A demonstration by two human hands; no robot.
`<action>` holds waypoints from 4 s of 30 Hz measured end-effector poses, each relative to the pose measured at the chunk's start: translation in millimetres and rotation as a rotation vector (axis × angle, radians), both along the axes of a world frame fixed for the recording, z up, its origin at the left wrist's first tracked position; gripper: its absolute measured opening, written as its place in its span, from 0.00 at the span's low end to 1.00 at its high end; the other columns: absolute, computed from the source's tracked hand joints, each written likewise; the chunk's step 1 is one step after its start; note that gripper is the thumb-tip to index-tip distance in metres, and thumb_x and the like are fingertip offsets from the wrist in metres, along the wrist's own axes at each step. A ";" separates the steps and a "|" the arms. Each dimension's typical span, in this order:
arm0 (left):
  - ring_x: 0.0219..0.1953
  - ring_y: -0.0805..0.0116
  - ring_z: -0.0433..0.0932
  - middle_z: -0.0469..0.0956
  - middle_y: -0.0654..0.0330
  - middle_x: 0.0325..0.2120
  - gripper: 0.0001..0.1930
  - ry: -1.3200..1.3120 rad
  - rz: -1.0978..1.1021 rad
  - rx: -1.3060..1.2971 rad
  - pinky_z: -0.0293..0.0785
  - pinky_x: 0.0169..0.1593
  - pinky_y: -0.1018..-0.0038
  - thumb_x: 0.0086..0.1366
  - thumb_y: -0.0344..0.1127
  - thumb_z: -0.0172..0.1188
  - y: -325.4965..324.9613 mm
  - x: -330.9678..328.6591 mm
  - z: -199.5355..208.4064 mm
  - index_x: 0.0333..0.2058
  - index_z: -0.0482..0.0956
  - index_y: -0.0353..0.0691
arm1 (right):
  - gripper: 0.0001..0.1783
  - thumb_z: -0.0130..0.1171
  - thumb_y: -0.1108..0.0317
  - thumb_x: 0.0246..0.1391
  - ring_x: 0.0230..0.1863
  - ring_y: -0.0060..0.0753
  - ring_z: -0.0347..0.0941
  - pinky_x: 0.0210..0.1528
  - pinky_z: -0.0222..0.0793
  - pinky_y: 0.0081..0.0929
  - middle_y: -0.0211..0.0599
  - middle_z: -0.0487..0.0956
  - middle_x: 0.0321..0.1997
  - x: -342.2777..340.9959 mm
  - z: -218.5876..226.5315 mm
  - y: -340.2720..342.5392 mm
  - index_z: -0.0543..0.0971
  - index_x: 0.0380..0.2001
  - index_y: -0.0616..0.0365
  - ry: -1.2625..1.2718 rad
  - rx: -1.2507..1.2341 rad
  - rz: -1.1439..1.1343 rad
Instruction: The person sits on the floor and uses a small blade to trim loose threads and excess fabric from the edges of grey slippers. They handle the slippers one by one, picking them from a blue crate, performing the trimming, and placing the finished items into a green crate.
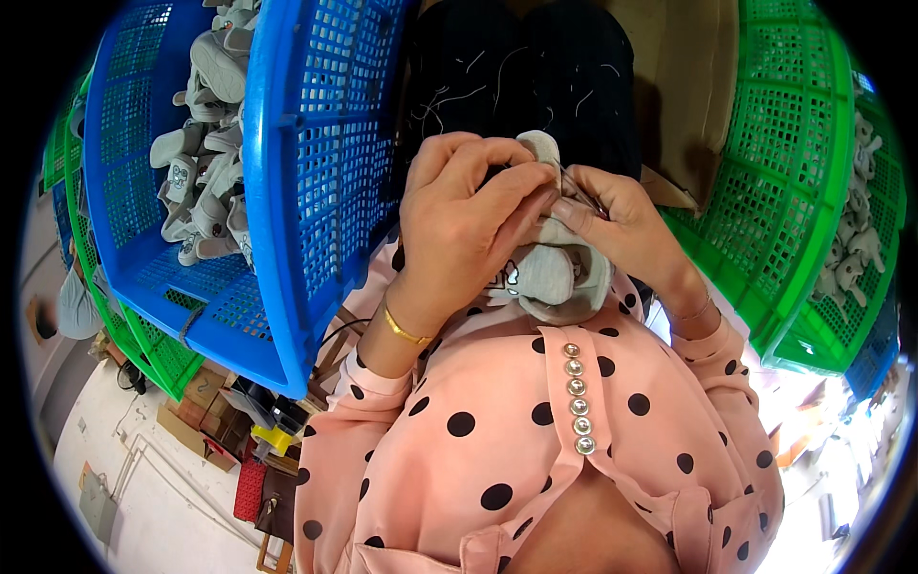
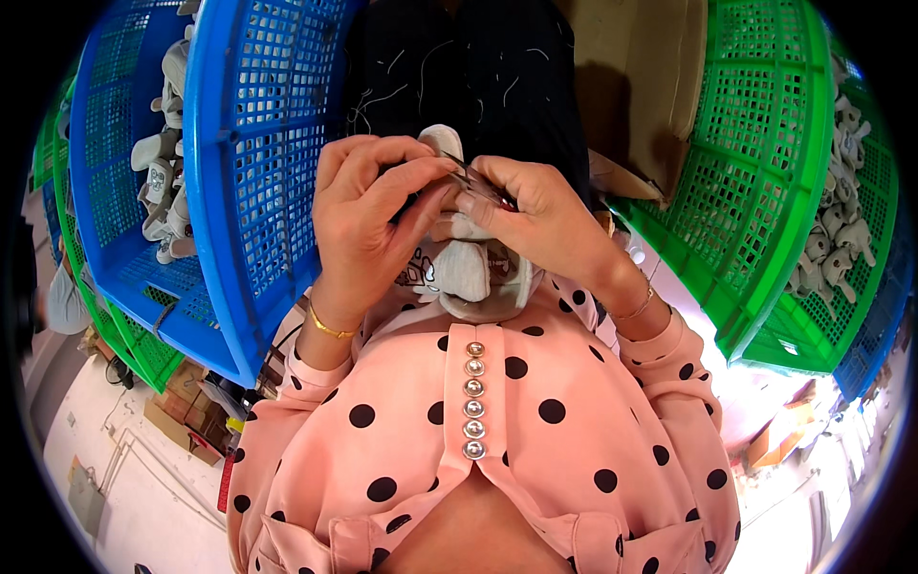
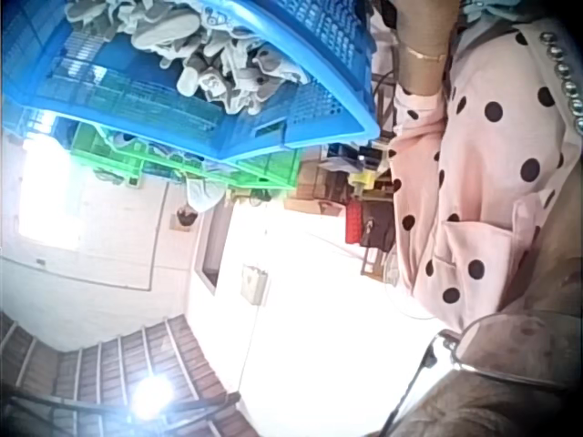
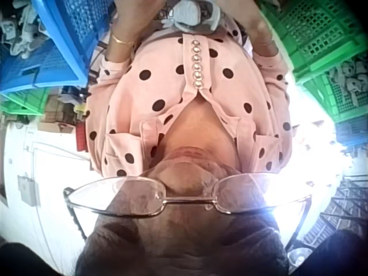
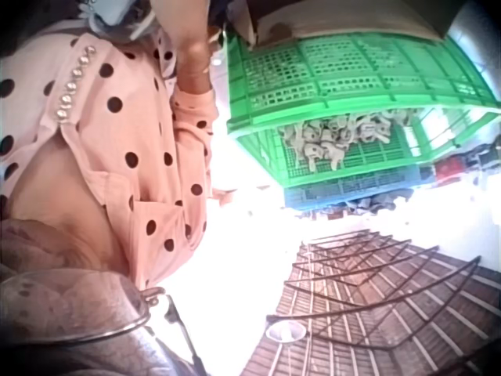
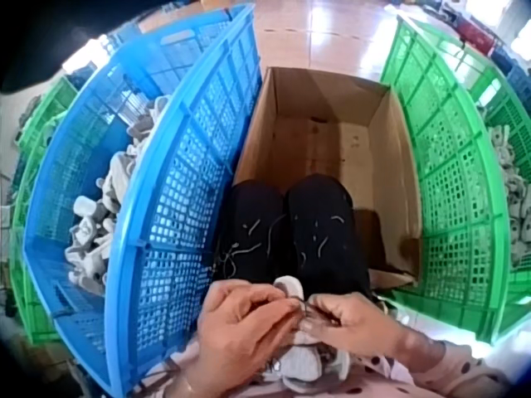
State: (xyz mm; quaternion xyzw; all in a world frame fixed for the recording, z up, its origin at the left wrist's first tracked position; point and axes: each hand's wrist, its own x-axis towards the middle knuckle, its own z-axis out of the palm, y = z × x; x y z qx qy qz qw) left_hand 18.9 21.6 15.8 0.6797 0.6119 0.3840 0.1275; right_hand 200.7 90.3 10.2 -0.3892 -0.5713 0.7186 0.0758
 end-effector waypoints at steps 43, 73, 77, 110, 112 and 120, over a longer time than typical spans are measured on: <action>0.15 0.85 0.68 0.76 0.68 0.17 0.14 -1.258 0.214 -0.843 0.61 0.17 0.89 0.66 0.42 0.60 -3.6 -1.8 -1.6 0.27 0.82 0.39 | 0.22 0.57 0.46 0.55 0.22 0.44 0.74 0.20 0.64 0.37 0.38 0.74 0.18 13.0 33.5 24.4 0.70 0.23 0.55 -0.477 1.138 0.418; 0.14 0.85 0.67 0.74 0.69 0.16 0.14 -1.274 0.218 -0.880 0.59 0.18 0.89 0.65 0.42 0.62 -3.3 0.2 -3.4 0.26 0.82 0.39 | 0.18 0.57 0.53 0.57 0.19 0.43 0.72 0.20 0.65 0.35 0.37 0.74 0.16 14.2 21.1 21.1 0.73 0.23 0.55 -0.424 0.954 0.329; 0.15 0.86 0.68 0.74 0.69 0.16 0.14 -1.228 0.187 -0.879 0.59 0.18 0.89 0.65 0.43 0.61 -5.1 -1.8 -2.2 0.27 0.82 0.38 | 0.14 0.63 0.57 0.53 0.21 0.41 0.74 0.24 0.69 0.33 0.39 0.75 0.18 19.3 21.1 27.5 0.75 0.30 0.57 -0.334 0.480 0.023; 0.26 0.80 0.77 0.80 0.64 0.25 0.06 -1.189 0.080 -0.786 0.74 0.31 0.85 0.64 0.29 0.62 -4.7 5.6 -18.7 0.39 0.80 0.33 | 0.19 0.54 0.58 0.63 0.25 0.20 0.62 0.28 0.66 0.24 0.39 0.69 0.21 -1.9 -4.9 15.0 0.71 0.33 0.68 -0.122 0.181 -0.087; 0.27 0.79 0.78 0.81 0.63 0.26 0.07 -1.087 0.162 -0.715 0.76 0.33 0.84 0.65 0.31 0.62 -7.1 13.6 -21.0 0.39 0.80 0.33 | 0.19 0.54 0.58 0.63 0.24 0.22 0.61 0.28 0.66 0.25 0.41 0.70 0.21 0.1 -8.6 13.4 0.71 0.33 0.69 -0.153 0.245 -0.116; 0.27 0.81 0.78 0.80 0.64 0.24 0.08 -1.404 0.301 -0.618 0.76 0.34 0.85 0.66 0.33 0.61 3.4 17.9 -20.3 0.35 0.81 0.33 | 0.18 0.54 0.60 0.63 0.21 0.29 0.57 0.26 0.64 0.28 0.49 0.69 0.20 -2.1 -17.8 16.1 0.70 0.32 0.68 -0.157 0.368 -0.098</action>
